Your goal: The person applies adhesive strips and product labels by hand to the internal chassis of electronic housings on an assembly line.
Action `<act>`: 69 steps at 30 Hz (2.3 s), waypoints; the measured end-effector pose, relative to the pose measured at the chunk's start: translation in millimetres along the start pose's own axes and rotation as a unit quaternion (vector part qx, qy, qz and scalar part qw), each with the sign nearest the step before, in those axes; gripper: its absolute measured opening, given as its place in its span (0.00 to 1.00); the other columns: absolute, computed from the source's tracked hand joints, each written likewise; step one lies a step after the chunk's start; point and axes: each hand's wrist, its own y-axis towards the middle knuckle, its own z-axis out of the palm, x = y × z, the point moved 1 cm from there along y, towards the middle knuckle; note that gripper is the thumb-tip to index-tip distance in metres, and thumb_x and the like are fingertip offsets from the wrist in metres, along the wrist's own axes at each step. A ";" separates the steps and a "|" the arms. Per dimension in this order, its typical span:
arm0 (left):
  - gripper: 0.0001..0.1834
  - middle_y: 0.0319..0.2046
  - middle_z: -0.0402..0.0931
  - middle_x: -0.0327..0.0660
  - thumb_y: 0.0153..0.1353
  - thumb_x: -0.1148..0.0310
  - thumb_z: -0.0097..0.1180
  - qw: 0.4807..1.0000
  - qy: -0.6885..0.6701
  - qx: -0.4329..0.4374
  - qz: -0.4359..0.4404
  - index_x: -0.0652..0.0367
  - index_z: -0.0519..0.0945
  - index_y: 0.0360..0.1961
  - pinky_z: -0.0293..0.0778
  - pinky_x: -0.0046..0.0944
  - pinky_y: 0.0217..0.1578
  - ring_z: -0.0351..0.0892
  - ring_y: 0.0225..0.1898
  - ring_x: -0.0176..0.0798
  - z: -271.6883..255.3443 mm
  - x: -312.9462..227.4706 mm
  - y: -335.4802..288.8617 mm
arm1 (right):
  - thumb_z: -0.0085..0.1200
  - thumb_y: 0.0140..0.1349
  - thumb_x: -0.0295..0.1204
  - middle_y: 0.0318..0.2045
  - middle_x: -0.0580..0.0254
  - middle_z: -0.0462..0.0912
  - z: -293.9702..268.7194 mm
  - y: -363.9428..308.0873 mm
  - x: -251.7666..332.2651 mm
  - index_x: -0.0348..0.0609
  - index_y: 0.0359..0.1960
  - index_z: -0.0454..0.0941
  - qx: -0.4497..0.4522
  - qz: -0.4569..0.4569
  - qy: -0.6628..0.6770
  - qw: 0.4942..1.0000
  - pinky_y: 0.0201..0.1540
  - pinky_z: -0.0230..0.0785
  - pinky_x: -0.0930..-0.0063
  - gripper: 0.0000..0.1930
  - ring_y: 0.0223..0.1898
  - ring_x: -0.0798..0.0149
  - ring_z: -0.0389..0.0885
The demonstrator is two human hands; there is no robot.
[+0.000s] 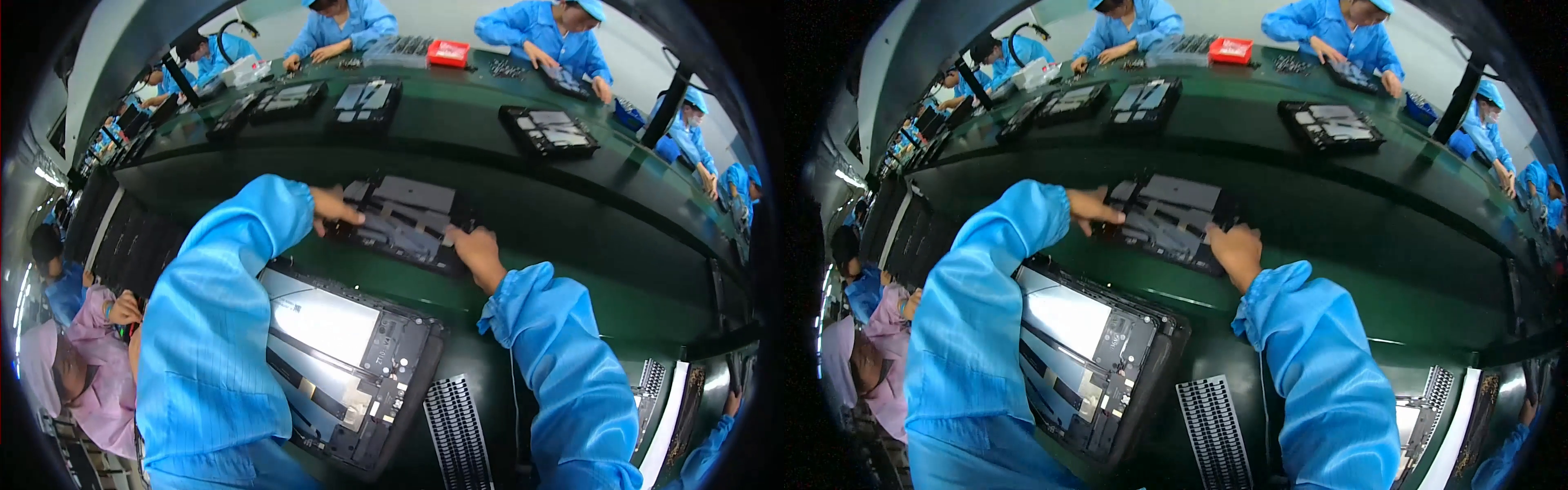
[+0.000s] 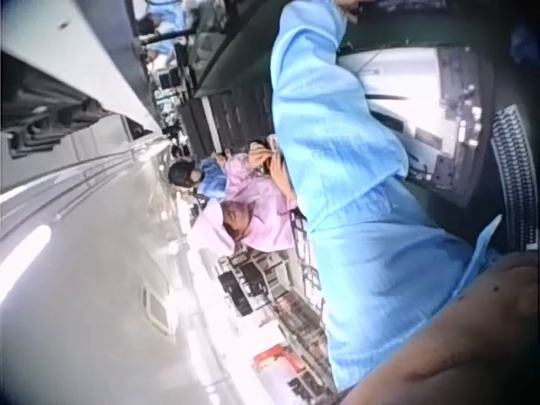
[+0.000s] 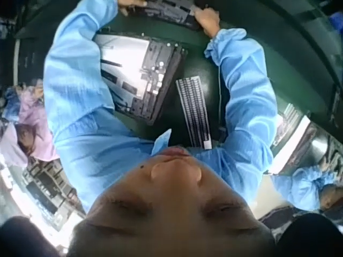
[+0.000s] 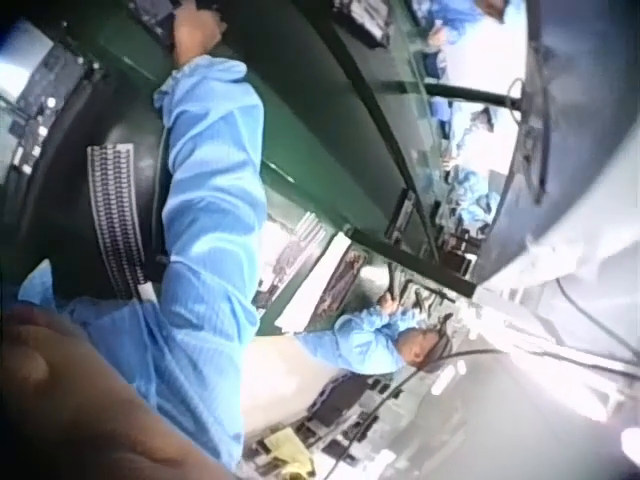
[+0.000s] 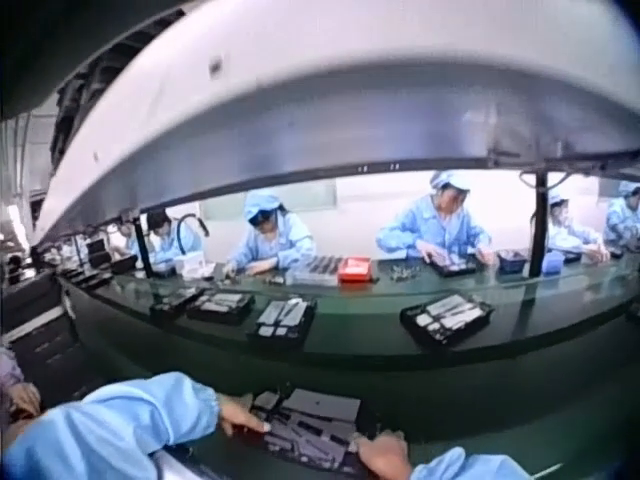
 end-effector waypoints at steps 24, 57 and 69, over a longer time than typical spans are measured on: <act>0.31 0.43 0.73 0.45 0.42 0.65 0.65 0.766 -0.224 -0.194 0.570 0.64 0.70 0.48 0.67 0.36 0.47 0.72 0.43 0.37 199.7 -100.0 -288.8 | 0.49 0.58 0.35 0.37 0.61 0.78 -301.0 -277.8 -60.6 0.40 0.44 0.73 0.003 -0.173 0.407 0.897 0.46 0.67 0.78 0.15 0.39 0.67 0.77; 0.43 0.57 0.54 0.59 0.49 0.62 0.60 0.783 -0.246 -0.239 0.519 0.70 0.50 0.59 0.51 0.42 0.59 0.54 0.60 0.52 368.2 -43.0 -214.7 | 0.47 0.59 0.30 0.39 0.56 0.73 -227.2 -368.2 -199.2 0.34 0.45 0.70 -0.379 -0.227 0.065 0.895 0.46 0.60 0.76 0.16 0.40 0.67 0.70; 0.28 0.44 0.68 0.52 0.38 0.63 0.64 0.769 0.157 -0.319 0.531 0.65 0.73 0.42 0.61 0.49 0.49 0.65 0.50 0.55 412.1 -6.6 -233.2 | 0.52 0.40 0.23 0.19 0.57 0.67 -75.8 -385.5 -145.9 0.39 0.17 0.69 -0.120 -0.388 -0.166 0.899 0.24 0.61 0.68 0.04 0.21 0.59 0.69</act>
